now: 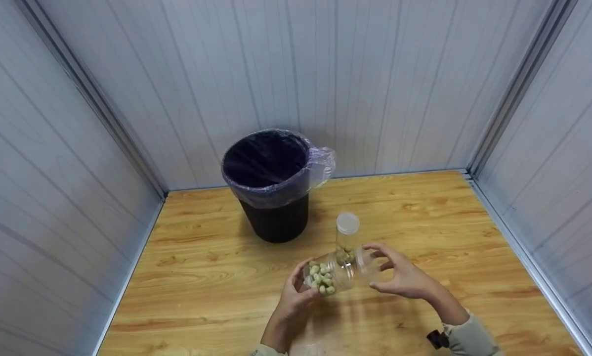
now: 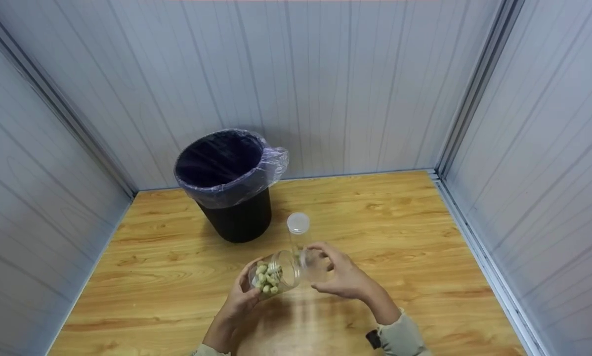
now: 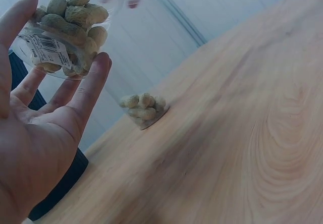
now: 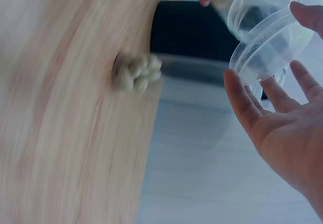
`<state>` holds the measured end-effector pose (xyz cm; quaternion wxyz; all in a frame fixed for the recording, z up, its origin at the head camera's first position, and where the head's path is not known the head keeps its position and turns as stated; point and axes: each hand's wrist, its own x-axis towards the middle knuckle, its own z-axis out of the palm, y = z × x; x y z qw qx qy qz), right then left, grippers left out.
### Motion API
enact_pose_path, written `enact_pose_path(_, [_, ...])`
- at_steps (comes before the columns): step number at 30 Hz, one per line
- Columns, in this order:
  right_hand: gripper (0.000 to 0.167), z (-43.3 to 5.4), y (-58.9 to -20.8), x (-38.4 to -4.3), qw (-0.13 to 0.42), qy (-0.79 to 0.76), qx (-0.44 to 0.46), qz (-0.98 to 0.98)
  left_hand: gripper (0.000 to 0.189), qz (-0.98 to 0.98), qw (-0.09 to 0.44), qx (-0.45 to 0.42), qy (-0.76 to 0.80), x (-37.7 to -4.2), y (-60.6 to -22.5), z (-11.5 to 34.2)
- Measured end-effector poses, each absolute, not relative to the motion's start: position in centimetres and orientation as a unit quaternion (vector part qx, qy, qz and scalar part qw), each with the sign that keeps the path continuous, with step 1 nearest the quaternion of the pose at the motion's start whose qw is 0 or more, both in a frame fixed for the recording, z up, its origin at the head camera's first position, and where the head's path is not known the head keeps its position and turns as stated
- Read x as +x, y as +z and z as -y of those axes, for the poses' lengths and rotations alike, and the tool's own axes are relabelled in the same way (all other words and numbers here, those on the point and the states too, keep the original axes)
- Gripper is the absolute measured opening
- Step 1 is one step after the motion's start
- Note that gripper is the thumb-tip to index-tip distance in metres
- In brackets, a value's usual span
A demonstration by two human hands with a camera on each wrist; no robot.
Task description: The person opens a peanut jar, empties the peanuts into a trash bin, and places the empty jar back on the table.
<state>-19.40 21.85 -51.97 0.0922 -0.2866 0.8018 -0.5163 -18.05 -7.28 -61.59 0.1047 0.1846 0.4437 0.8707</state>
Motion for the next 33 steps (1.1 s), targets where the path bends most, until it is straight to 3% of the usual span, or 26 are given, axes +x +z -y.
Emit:
enact_pose_path(9, [0.073, -27.1, -55.2, -23.1, 0.004, -0.379, -0.197, -0.904, 0.072, -0.405, 0.106, 0.160, 0.894, -17.2, -62.5, 6.8])
enact_pose_path(18, [0.068, -31.3, -56.3, -29.0, -0.042, -0.299, -0.114, -0.946, 0.078, -0.437, 0.105, 0.139, 0.882, -17.0, -62.8, 6.6])
enact_pose_path(28, [0.065, -31.8, -58.3, -32.1, 0.010, -0.285, -0.057, -0.957, 0.081, -0.460, 0.095, 0.148, 0.870, -16.8, -62.9, 6.9])
enact_pose_path(33, [0.059, -31.7, -59.3, -32.6, -0.009, -0.271, -0.058, -0.961, 0.083, -0.468, 0.089, 0.163, 0.864, -16.9, -62.9, 6.9])
